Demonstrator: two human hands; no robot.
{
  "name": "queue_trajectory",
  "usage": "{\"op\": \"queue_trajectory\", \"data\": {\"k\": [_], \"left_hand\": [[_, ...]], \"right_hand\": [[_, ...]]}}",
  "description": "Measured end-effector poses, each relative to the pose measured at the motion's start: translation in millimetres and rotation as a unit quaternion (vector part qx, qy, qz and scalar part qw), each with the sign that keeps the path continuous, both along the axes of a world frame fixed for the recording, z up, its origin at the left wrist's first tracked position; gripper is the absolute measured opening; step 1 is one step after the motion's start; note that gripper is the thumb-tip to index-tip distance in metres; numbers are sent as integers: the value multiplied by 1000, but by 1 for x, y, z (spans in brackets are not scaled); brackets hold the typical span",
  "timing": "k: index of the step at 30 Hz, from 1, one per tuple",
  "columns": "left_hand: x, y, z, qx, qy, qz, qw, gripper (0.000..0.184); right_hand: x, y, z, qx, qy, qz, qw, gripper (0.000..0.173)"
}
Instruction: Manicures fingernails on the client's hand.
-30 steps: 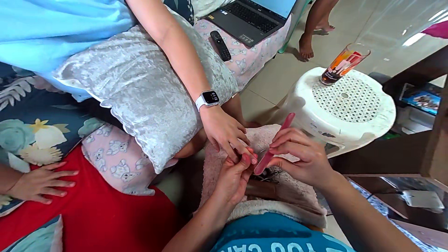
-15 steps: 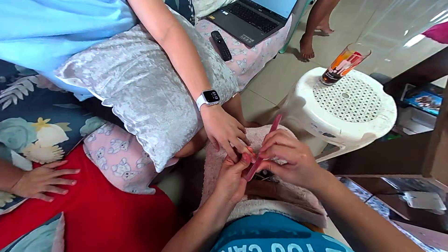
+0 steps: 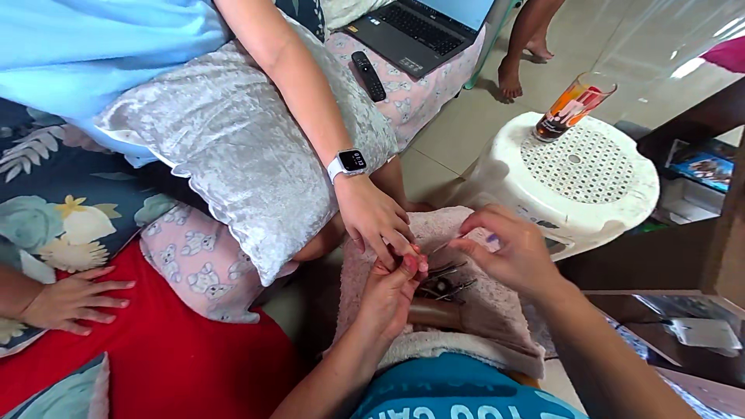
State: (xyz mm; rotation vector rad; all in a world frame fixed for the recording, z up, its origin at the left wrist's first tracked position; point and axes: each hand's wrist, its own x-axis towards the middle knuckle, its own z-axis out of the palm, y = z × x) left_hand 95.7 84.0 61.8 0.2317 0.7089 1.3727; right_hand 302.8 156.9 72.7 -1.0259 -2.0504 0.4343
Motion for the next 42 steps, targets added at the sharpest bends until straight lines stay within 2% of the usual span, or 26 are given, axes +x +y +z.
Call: {"op": "queue_trajectory", "data": {"k": [2,4,6,8,13,17,20,23,25,28,30,35,39,42], "left_hand": [[-1,-1,3,4,-3,-10,1000,15],[0,0,5,6,4,-16,1000,14],[2,-1,6,19,12,-22,1000,12],[1,-3,8,24,12,-21,999,12],[-2,-5,8,23,-8,-18,1000,12],[2,-4,13,16,8,-16,1000,14],[0,-4,12,16,12,-8,1000,13],[-3,-5,9,13,5,-9,1000,12],[-3,-4,8,13,10,-13,1000,12],[-3,-3,6,29,51,-18,998,14],[-3,-4,7,43,73,-21,996,22],[-6,-9,9,60,113,-20,992,27],[-6,-10,10,62,142,-25,988,27],[-7,-10,7,70,142,-27,987,26]], "right_hand": [[7,-1,6,-45,-28,-28,998,38],[-6,-17,14,-69,-19,18,997,44],[-25,-33,18,-65,-9,50,997,49],[-34,-32,13,-47,-9,40,998,52],[-9,-4,3,-91,-3,-19,996,47],[-28,-25,15,-71,13,45,996,48],[-28,-16,6,-55,13,25,998,46],[-2,-3,-3,-42,-32,-36,998,49],[11,-12,-4,-56,-84,-37,994,50],[5,-46,-2,-148,-174,19,973,34],[-11,-68,-8,-181,-216,49,958,20],[-29,-84,-19,-113,-232,73,963,8],[-30,-91,-13,-109,-244,102,958,8],[-38,-90,-20,-57,-244,88,964,7]]}}
